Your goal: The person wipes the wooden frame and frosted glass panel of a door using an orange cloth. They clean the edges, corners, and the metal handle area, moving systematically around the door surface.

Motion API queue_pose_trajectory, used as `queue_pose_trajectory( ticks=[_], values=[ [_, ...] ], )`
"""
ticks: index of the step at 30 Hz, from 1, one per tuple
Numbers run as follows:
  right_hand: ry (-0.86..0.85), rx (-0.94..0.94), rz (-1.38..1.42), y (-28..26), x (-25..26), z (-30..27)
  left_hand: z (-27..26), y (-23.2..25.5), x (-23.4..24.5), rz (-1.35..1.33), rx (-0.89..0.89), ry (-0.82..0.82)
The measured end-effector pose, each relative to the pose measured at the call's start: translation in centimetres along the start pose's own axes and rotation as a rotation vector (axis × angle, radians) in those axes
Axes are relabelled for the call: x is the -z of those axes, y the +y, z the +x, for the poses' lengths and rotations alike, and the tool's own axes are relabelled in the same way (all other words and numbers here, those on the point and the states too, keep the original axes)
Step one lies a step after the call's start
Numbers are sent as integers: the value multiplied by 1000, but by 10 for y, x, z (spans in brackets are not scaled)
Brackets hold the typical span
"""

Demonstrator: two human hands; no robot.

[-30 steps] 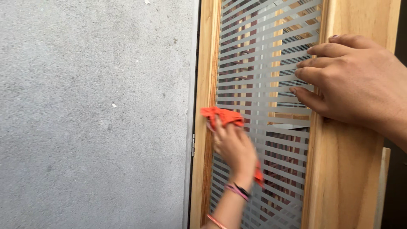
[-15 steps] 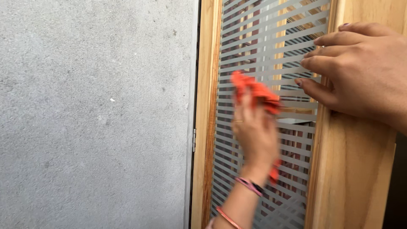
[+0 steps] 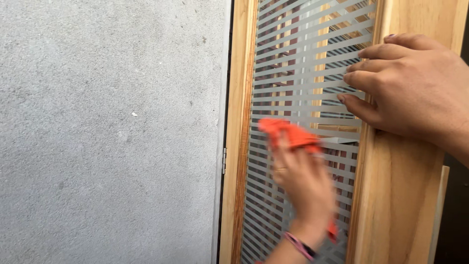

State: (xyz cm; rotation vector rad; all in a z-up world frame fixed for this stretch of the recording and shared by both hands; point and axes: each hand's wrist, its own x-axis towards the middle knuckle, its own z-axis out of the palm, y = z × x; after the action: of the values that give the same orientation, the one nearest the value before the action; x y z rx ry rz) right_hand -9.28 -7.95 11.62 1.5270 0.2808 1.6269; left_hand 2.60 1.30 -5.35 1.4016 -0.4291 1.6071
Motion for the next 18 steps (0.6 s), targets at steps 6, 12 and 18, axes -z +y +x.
queue_pose_trajectory(
  ticks=[6,12,18],
  values=[
    [65,15,13,2,-5,-2,-6,31,10,-159,-185,-147],
    [30,16,-38,2,-6,-5,12,-30,-1,-100,-167,-100],
    [-33,10,24,4,2,-3,8,-104,7,-70,153,6]
  ],
)
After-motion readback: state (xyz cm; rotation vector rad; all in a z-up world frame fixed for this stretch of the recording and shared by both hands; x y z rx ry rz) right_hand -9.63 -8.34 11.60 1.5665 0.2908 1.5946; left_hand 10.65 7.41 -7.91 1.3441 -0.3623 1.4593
